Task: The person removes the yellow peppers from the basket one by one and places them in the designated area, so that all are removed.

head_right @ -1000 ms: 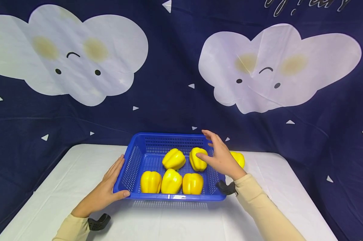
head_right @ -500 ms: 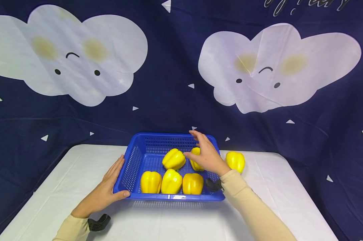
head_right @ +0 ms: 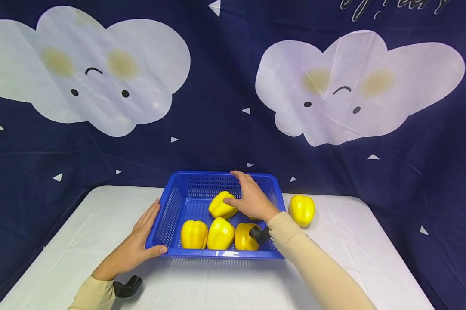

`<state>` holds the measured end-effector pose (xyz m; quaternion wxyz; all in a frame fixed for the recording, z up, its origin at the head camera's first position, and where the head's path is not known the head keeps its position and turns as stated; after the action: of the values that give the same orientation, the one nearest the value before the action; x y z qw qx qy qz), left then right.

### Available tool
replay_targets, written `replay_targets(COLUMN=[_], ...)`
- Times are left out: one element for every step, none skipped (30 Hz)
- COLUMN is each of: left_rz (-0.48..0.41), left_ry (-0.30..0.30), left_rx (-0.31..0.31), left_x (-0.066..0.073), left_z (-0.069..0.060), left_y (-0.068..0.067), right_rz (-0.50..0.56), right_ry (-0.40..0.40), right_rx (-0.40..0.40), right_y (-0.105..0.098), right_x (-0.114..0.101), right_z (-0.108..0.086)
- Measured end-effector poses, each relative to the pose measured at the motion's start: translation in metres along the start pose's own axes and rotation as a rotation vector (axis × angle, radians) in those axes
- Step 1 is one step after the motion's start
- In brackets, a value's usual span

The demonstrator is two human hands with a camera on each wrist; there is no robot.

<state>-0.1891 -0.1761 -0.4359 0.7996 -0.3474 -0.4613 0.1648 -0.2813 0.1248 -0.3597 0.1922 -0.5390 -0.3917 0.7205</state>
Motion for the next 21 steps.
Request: replay_targets(left_rz=[0.001, 0.000, 0.000, -0.001, -0.002, -0.002, -0.002, -0.004, -0.004, -0.004, -0.003, -0.003, -0.003, -0.003, -0.004, -0.002, -0.003, -0.004, -0.003, -0.003, -0.001], left_ry=[-0.002, -0.004, -0.003, -0.005, -0.003, -0.001, -0.002, -0.001, -0.001, -0.002, -0.001, -0.002, -0.002, -0.002, -0.002, 0.002, 0.001, 0.000, 0.002, -0.001, 0.002], left_rx=[-0.001, -0.002, -0.002, -0.003, -0.002, -0.001, -0.002, -0.001, 0.000, -0.001, 0.000, -0.001, 0.000, 0.000, 0.000, 0.001, 0.001, 0.000, 0.000, -0.001, 0.000], left_x=[0.000, 0.000, 0.000, 0.000, 0.000, 0.000, 0.000, 0.000, 0.000, 0.000, 0.000, 0.000, 0.000, 0.000, 0.000, -0.001, -0.001, -0.001, -0.001, -0.001, -0.001], left_z=[0.000, 0.000, 0.000, 0.000, 0.000, 0.000, 0.000, 0.000, 0.000, 0.000, 0.000, 0.000, 0.000, 0.000, 0.000, 0.000, 0.000, 0.000, 0.000, 0.000, 0.001], left_y=[0.000, 0.000, 0.000, 0.000, 0.000, 0.000, 0.000, 0.000, 0.000, 0.000, 0.000, 0.000, 0.000, 0.000, 0.000, 0.000, 0.000, 0.000, 0.000, 0.000, 0.000], right_rz=[-0.005, -0.015, -0.030, -0.039, -0.051, -0.061, -0.066, -0.073, -0.079, -0.084, -0.092, -0.099, -0.107, -0.119, -0.128, -0.135, -0.141, -0.146, -0.152, -0.157, -0.161], right_ry=[0.006, 0.014, 0.023, 0.034, 0.045, 0.061, 0.075, 0.088, 0.102, 0.112, 0.124, 0.136, 0.142, 0.152, 0.162, 0.173, 0.184, 0.191, 0.197, 0.202, 0.207], right_rx=[-0.008, -0.016, -0.024, -0.034, -0.044, -0.055, -0.067, -0.078, -0.088, -0.097, -0.105, -0.112, -0.116, -0.118, -0.121, -0.124, -0.126, -0.127, -0.129, -0.132, -0.135], right_y=[0.002, 0.003, 0.005, 0.007, 0.008, 0.010, 0.012, 0.014, 0.016, 0.018, 0.020, 0.021, 0.023, 0.025, 0.026, 0.028, 0.029, 0.031, 0.032, 0.034, 0.035], right_x=[0.000, -0.001, -0.001, -0.001, -0.002, -0.002, -0.003, -0.003, -0.002, -0.002, -0.002, -0.001, -0.001, 0.000, 0.001, 0.001, 0.002, 0.002, 0.002, 0.002, 0.002], right_z=[0.001, 0.002, 0.003, 0.004, 0.005, 0.006, 0.007, 0.008, 0.008, 0.009, 0.010, 0.011, 0.011, 0.012, 0.013, 0.014, 0.014, 0.015, 0.015, 0.016, 0.016])
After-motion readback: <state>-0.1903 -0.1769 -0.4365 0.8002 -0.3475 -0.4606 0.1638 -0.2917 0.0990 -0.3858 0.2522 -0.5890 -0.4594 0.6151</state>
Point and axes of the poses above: each hand's wrist, its own z-axis towards the middle knuckle, its own y-axis out of the palm, x = y × z, the point moved 5 cm from there along z, towards the middle knuckle, and after that the axes turned 5 degrees about y, right-handed, at the moved point
